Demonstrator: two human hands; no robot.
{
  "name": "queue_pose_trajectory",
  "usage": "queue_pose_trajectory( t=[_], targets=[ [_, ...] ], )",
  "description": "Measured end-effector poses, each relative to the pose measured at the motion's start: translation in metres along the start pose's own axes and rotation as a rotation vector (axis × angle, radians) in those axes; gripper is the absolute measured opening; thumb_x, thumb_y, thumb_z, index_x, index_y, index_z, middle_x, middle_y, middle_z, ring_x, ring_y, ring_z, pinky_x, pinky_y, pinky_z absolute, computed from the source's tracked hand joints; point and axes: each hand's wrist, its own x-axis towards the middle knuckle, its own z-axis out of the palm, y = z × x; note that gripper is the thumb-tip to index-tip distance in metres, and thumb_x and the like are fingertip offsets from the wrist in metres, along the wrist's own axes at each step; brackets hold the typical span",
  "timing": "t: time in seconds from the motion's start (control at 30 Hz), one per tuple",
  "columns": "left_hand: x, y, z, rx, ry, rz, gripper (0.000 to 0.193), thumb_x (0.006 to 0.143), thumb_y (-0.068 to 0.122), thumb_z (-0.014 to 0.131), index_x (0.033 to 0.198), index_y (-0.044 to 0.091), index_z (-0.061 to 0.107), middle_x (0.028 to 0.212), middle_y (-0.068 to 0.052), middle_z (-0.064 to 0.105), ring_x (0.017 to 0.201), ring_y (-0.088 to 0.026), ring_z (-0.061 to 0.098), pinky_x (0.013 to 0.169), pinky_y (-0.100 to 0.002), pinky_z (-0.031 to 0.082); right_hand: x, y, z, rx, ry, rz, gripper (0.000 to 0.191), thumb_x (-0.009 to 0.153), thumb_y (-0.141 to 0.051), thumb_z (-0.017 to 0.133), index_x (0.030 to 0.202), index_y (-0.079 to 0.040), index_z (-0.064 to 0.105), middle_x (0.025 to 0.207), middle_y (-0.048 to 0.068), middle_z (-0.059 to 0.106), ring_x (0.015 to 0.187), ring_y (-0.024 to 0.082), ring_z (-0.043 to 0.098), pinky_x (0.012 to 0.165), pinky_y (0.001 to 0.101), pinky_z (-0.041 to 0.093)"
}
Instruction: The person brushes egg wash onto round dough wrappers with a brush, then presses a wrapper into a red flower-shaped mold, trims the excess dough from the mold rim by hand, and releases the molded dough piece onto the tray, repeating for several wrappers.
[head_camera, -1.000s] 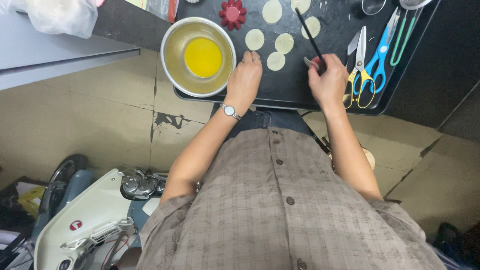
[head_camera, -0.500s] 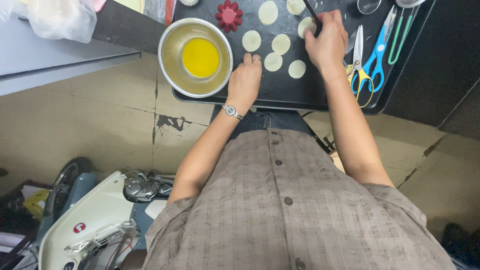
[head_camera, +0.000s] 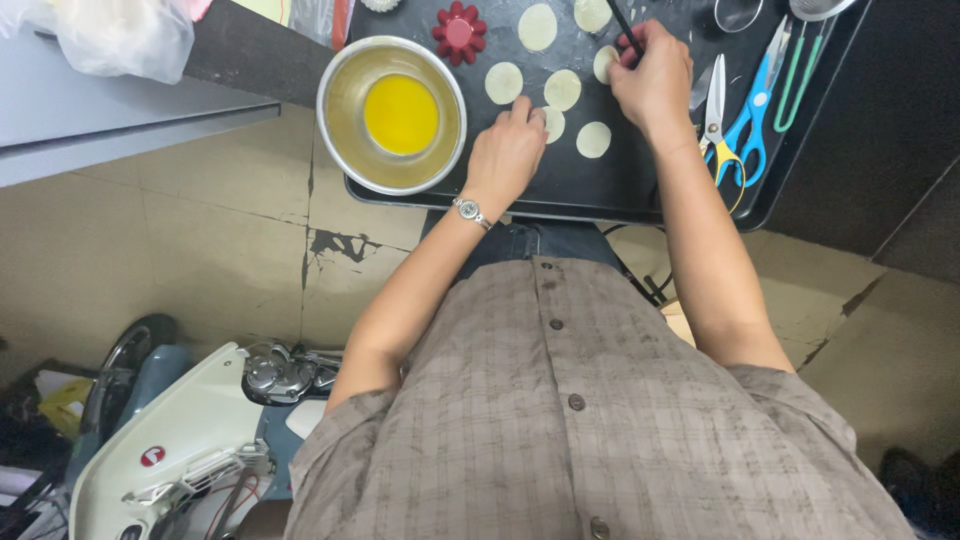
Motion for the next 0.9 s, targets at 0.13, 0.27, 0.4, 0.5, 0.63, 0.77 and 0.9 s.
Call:
queue_pose_trajectory(
  t=[0.13, 0.27, 0.4, 0.5, 0.63, 0.77, 0.9],
  targets=[
    [0.016, 0.003, 0.001, -0.074, 0.015, -0.063, 0.019, 0.088, 0.004, 0.065, 0.106, 0.000, 0.060, 0.111, -0.016, 0.055, 0.084, -0.033, 0.068, 0.071, -0.045, 0.058, -0.012, 0.002, -0.005, -0.072, 0.107, -0.127, 0.013, 0.089, -0.006, 0.077, 0.101, -0.006, 0.072, 0.100, 0.007, 0.071, 0.095, 0.027, 0.072, 0.084, 0.0379, 0.054],
    [0.014, 0.005, -0.003, -0.188, 0.027, -0.089, 0.022, 0.082, 0.001, 0.065, 0.103, 0.000, 0.060, 0.111, -0.017, 0.056, 0.082, -0.037, 0.069, 0.071, -0.049, 0.056, -0.033, 0.005, -0.021, -0.169, -0.008, -0.309, 0.031, 0.076, -0.017, 0.089, 0.100, -0.004, 0.075, 0.102, 0.010, 0.070, 0.089, 0.030, 0.070, 0.078, 0.0396, 0.054],
    [0.016, 0.008, -0.002, -0.222, -0.018, -0.123, 0.027, 0.082, -0.001, 0.063, 0.110, 0.000, 0.060, 0.108, -0.018, 0.057, 0.081, -0.040, 0.068, 0.073, -0.051, 0.055, -0.032, -0.002, -0.015, -0.035, -0.088, -0.277, 0.028, 0.083, -0.018, 0.088, 0.106, -0.007, 0.076, 0.105, 0.008, 0.069, 0.091, 0.028, 0.070, 0.081, 0.0380, 0.056],
    [0.017, 0.007, 0.001, -0.264, 0.016, -0.168, 0.027, 0.088, 0.000, 0.061, 0.115, 0.001, 0.060, 0.106, -0.018, 0.058, 0.082, -0.041, 0.068, 0.074, -0.051, 0.055, -0.029, -0.014, 0.011, -0.049, -0.095, -0.306, 0.029, 0.085, -0.014, 0.081, 0.112, -0.008, 0.076, 0.105, 0.007, 0.069, 0.089, 0.028, 0.070, 0.081, 0.0388, 0.056],
    [0.016, 0.004, 0.002, -0.229, -0.024, -0.132, 0.014, 0.087, 0.004, 0.065, 0.100, 0.006, 0.061, 0.107, -0.018, 0.058, 0.083, -0.039, 0.069, 0.076, -0.051, 0.055, -0.031, -0.020, 0.029, -0.174, -0.148, -0.341, 0.022, 0.081, -0.016, 0.078, 0.101, -0.007, 0.075, 0.104, 0.010, 0.067, 0.083, 0.032, 0.068, 0.075, 0.0424, 0.053],
    [0.011, 0.005, 0.003, -0.193, -0.056, -0.073, 0.023, 0.080, 0.006, 0.068, 0.101, 0.005, 0.059, 0.104, -0.018, 0.058, 0.082, -0.039, 0.068, 0.072, -0.051, 0.055, -0.027, -0.016, 0.026, -0.166, -0.135, -0.342, 0.021, 0.079, -0.013, 0.078, 0.096, -0.006, 0.069, 0.098, 0.009, 0.066, 0.089, 0.033, 0.068, 0.077, 0.0420, 0.053],
    [0.009, 0.004, 0.002, -0.215, -0.062, -0.090, 0.028, 0.086, 0.008, 0.068, 0.112, 0.005, 0.058, 0.101, -0.012, 0.058, 0.082, -0.036, 0.068, 0.072, -0.049, 0.055, -0.021, -0.017, 0.019, 0.012, -0.023, -0.287, 0.026, 0.085, -0.007, 0.074, 0.110, -0.007, 0.068, 0.104, 0.006, 0.069, 0.098, 0.029, 0.071, 0.085, 0.0397, 0.055]
  ],
)
